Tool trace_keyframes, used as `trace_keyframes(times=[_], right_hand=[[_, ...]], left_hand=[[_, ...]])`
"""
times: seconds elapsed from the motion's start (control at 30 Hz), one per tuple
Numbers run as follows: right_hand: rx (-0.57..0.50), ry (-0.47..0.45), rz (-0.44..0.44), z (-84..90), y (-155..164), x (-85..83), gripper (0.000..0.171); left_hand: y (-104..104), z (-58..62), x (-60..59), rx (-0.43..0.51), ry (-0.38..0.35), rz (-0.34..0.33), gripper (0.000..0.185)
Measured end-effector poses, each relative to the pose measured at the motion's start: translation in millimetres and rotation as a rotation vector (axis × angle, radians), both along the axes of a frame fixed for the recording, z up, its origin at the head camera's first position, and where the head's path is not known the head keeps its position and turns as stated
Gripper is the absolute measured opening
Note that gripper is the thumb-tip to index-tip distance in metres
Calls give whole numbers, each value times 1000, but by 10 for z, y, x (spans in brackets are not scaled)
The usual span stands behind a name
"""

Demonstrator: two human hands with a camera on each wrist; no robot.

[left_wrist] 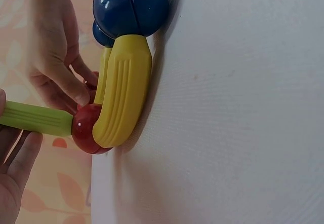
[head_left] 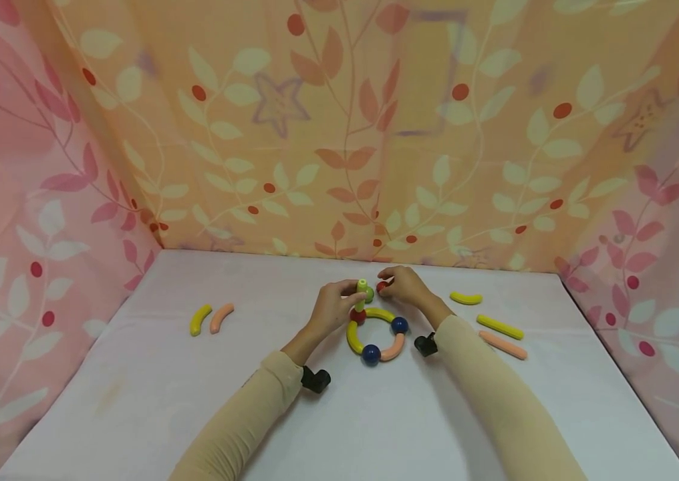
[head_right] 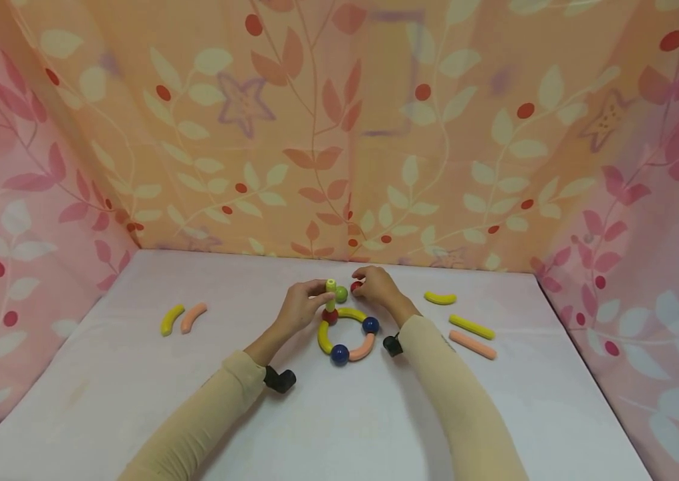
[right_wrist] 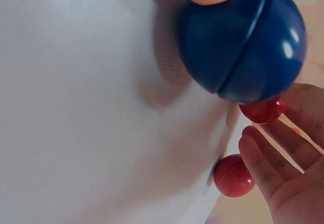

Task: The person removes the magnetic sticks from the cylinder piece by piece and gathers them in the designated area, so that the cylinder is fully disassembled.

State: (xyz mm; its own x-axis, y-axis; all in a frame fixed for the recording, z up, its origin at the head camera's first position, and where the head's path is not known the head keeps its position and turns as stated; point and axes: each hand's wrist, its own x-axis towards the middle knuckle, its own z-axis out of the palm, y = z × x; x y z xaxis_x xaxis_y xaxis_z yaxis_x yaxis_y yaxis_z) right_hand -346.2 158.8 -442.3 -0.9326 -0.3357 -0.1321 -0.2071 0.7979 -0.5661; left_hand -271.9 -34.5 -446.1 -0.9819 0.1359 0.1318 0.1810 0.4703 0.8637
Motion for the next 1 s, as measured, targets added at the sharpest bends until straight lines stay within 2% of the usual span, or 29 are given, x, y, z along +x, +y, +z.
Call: trace_keyframes(times=[0.2, 0.4, 0.7, 0.8, 0.87, 1.0], right_hand=[[-7, 45, 19, 52, 50, 42, 42], [-98, 78, 2, 112, 65, 114, 41], [-289, 124, 3, 242, 8, 341, 36], [-369, 115, -21, 260, -32, 418, 36], [-441, 76, -31, 262, -66, 467, 38], [-516, 26, -13, 221, -130, 521, 38]], left_hand=[[1, 1, 1, 5, 10, -7, 38], [-3, 9, -3, 11, -3, -12, 38], [-44, 26, -47, 26, -103, -22, 38], [-60, 7, -54, 13, -138, -29, 37], [-71, -16, -55, -8, -153, -39, 37], [-95, -61, -61, -30, -156, -77, 35]])
